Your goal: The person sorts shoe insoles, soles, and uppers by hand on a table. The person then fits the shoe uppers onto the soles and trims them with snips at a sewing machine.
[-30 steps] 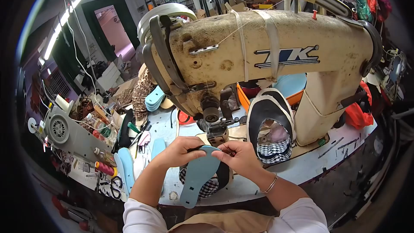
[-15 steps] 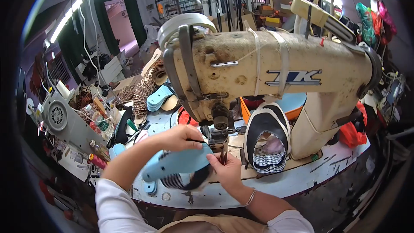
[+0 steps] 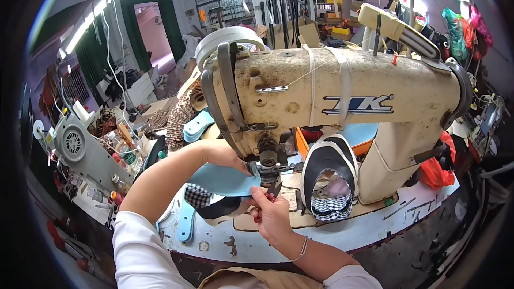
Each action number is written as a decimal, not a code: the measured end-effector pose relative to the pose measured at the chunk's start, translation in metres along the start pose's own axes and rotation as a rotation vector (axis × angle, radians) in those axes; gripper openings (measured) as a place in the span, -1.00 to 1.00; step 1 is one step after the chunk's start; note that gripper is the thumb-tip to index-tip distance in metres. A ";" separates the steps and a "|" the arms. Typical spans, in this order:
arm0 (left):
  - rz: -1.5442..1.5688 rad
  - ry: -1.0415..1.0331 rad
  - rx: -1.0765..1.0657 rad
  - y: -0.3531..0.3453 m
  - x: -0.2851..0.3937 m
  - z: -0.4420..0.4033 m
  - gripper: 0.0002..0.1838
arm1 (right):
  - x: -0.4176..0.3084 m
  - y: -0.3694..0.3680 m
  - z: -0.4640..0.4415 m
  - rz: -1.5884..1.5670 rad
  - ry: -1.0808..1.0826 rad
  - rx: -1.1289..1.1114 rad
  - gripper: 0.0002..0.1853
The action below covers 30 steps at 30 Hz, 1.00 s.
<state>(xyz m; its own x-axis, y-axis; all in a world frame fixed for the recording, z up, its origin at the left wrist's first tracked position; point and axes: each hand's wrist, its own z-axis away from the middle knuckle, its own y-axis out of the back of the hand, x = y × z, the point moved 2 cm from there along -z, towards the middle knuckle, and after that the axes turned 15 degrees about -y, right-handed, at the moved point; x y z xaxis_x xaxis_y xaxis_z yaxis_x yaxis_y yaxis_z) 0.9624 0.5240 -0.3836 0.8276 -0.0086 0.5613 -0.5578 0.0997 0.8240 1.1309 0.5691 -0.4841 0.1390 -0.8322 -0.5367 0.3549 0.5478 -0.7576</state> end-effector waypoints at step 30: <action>0.160 -0.005 -0.016 -0.004 -0.027 -0.006 -0.72 | -0.203 0.132 0.127 1.222 1.719 1.298 -0.85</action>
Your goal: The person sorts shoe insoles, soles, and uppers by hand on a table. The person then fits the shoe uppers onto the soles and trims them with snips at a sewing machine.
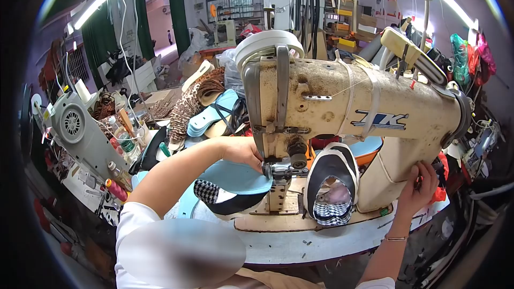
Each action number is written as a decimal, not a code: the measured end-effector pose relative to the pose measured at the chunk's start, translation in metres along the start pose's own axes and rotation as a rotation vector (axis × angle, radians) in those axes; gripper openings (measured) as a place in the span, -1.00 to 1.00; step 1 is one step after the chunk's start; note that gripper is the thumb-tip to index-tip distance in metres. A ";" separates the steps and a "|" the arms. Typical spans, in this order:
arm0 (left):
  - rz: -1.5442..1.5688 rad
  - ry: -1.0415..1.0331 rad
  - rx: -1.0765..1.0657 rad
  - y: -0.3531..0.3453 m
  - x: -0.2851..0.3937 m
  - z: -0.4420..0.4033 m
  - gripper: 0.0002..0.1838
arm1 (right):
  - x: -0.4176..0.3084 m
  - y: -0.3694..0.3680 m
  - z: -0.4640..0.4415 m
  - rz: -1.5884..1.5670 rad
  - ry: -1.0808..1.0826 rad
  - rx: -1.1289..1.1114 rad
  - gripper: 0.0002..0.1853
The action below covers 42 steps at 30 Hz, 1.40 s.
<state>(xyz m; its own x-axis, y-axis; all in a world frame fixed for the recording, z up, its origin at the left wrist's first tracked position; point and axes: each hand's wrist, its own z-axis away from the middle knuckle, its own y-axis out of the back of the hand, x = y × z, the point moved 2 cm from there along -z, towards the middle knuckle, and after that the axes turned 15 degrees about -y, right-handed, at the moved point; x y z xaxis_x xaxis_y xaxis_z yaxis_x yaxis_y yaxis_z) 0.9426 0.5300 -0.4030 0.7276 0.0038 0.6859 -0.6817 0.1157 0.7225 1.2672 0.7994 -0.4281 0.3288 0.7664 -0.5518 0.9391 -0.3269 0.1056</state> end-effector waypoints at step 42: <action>-1.749 -0.996 0.407 -0.126 0.044 0.136 -0.85 | 0.018 -0.015 -0.082 -0.127 -0.304 0.018 -0.58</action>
<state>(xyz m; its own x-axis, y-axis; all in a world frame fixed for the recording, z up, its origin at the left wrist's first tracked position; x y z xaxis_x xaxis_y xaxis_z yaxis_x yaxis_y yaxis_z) 1.0504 0.3807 -0.4520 0.3005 -0.2865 -0.9097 0.4684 -0.7866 0.4024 1.2674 0.8631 -0.3714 0.1619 0.6025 -0.7816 0.9680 -0.2508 0.0072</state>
